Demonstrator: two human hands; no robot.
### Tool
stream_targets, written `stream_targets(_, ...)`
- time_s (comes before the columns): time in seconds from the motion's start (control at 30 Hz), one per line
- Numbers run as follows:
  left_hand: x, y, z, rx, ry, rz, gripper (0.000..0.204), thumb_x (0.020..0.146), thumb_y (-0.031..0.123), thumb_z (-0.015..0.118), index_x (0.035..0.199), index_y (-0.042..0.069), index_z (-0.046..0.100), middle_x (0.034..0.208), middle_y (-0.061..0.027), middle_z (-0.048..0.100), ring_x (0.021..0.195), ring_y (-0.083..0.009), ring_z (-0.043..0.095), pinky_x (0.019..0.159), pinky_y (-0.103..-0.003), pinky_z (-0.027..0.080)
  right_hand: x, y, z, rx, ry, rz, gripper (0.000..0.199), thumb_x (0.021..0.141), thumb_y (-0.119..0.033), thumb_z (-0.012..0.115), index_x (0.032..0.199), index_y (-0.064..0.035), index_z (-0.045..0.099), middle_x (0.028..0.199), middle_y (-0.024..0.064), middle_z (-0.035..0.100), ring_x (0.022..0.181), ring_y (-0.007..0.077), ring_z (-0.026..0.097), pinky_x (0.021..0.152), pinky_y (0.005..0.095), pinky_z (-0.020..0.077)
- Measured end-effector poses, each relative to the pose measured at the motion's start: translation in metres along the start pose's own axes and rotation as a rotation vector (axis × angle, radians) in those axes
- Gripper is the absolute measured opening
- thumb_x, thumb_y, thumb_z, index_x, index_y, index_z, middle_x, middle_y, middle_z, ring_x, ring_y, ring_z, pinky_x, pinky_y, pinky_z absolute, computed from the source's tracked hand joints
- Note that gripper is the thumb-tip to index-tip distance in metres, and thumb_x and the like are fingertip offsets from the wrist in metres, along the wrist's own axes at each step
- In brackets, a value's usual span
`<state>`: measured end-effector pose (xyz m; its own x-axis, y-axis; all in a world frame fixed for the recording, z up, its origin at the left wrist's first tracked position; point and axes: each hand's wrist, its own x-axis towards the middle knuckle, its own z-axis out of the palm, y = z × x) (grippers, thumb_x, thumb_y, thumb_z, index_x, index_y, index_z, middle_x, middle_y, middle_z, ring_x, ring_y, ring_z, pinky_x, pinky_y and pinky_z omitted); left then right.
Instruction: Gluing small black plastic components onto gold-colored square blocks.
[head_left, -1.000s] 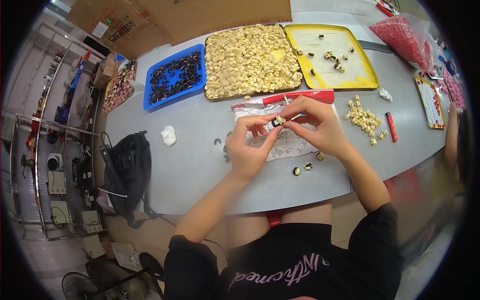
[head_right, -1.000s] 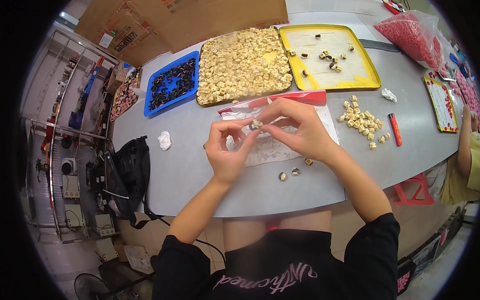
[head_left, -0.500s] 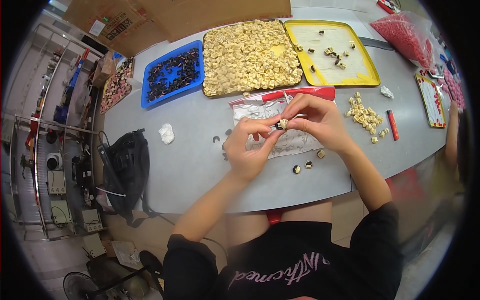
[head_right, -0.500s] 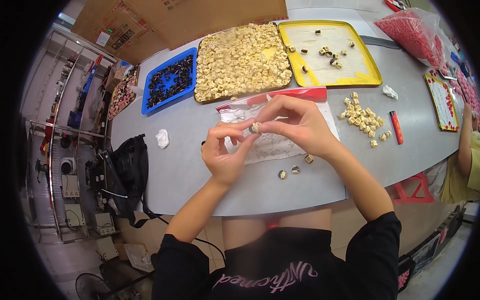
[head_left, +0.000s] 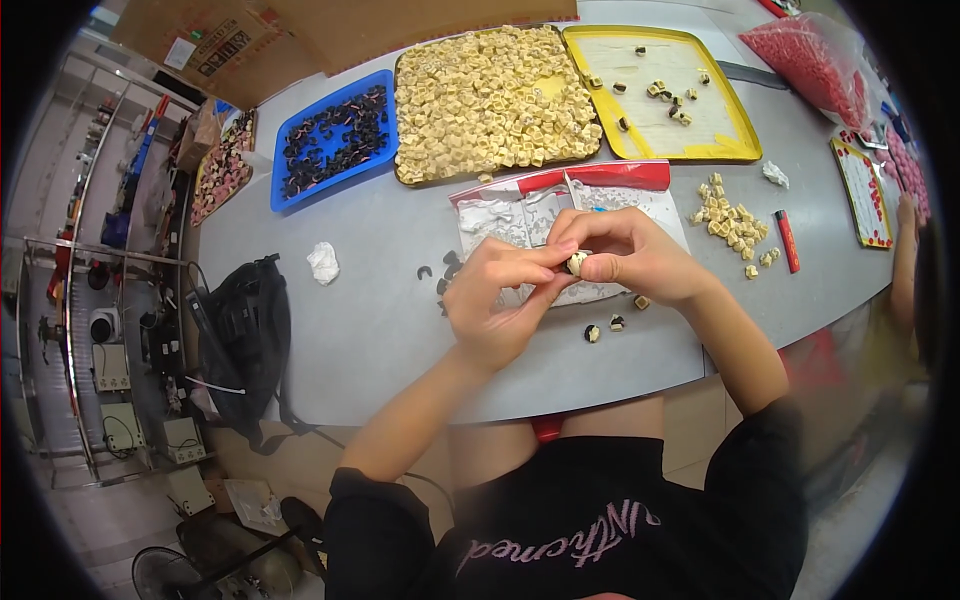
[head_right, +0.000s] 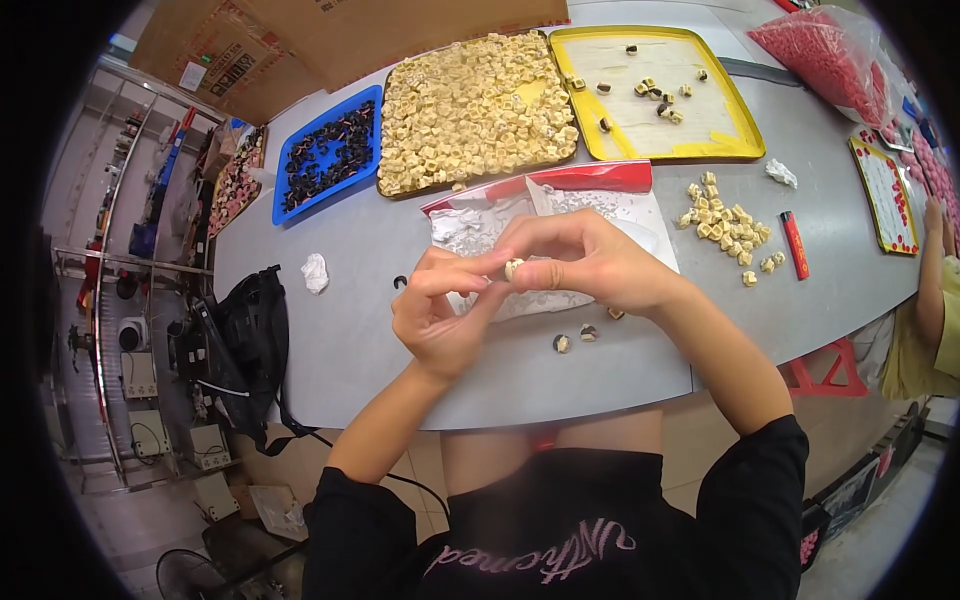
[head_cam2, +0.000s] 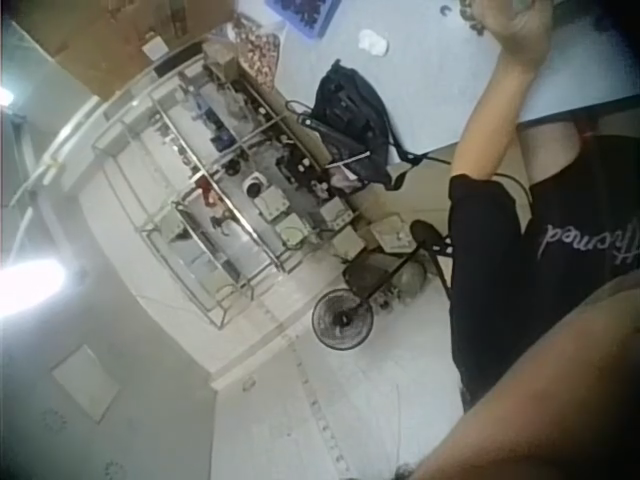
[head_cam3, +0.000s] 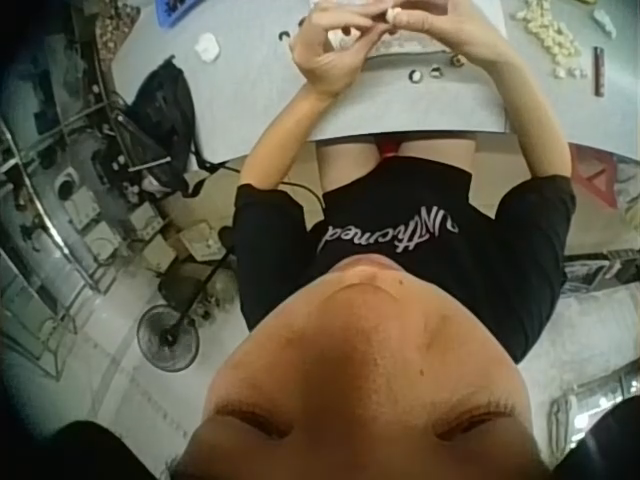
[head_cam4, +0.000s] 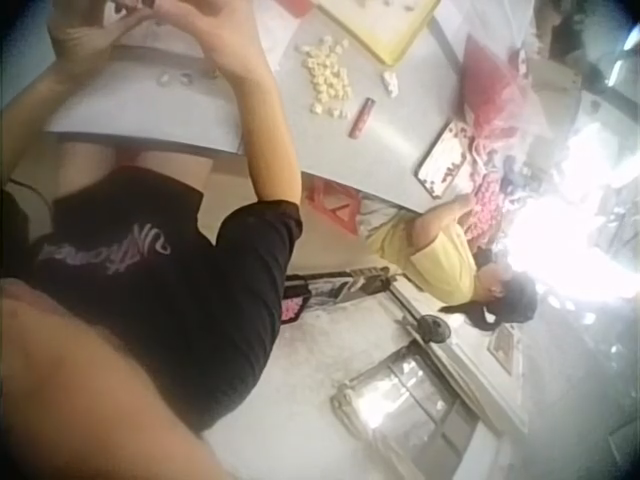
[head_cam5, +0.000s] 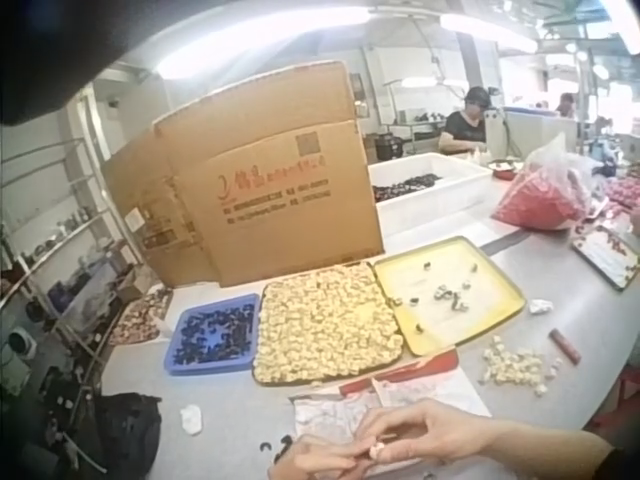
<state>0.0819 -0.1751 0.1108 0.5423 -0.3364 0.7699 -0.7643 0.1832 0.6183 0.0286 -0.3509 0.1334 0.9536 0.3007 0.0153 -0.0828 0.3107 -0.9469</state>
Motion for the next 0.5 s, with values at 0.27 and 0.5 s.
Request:
stream_targets(0.27, -0.0008, -0.0011, 0.0016, -0.013, -0.020, 0.025, 0.029, 0.064, -0.005, 0.077, 0.084, 0.005, 0.058, 0.088, -0.0096, 0.069, 0.068, -0.0158, 0.059, 0.057, -0.025, 0.047, 0.0012, 0.0053, 0.0003, 0.028, -0.033, -0.026, 0.040, 0.078, -0.033, 0.071, 0.095, 0.0015, 0.059, 0.100, 0.0075, 0.053, 0.094, 0.0149, 0.051, 0.084, 0.0270, 0.0412)
stream_targets(0.5, -0.0023, -0.0016, 0.0006, 0.002, -0.045, 0.034, 0.030, 0.064, -0.005, 0.077, 0.085, 0.006, 0.058, 0.088, -0.0095, 0.069, 0.069, -0.0163, 0.058, 0.058, -0.025, 0.046, 0.0022, 0.0070, 0.0015, 0.058, -0.058, -0.029, 0.041, 0.078, -0.034, 0.070, 0.095, 0.0013, 0.059, 0.098, 0.0068, 0.052, 0.093, 0.0142, 0.051, 0.082, 0.0266, 0.0412)
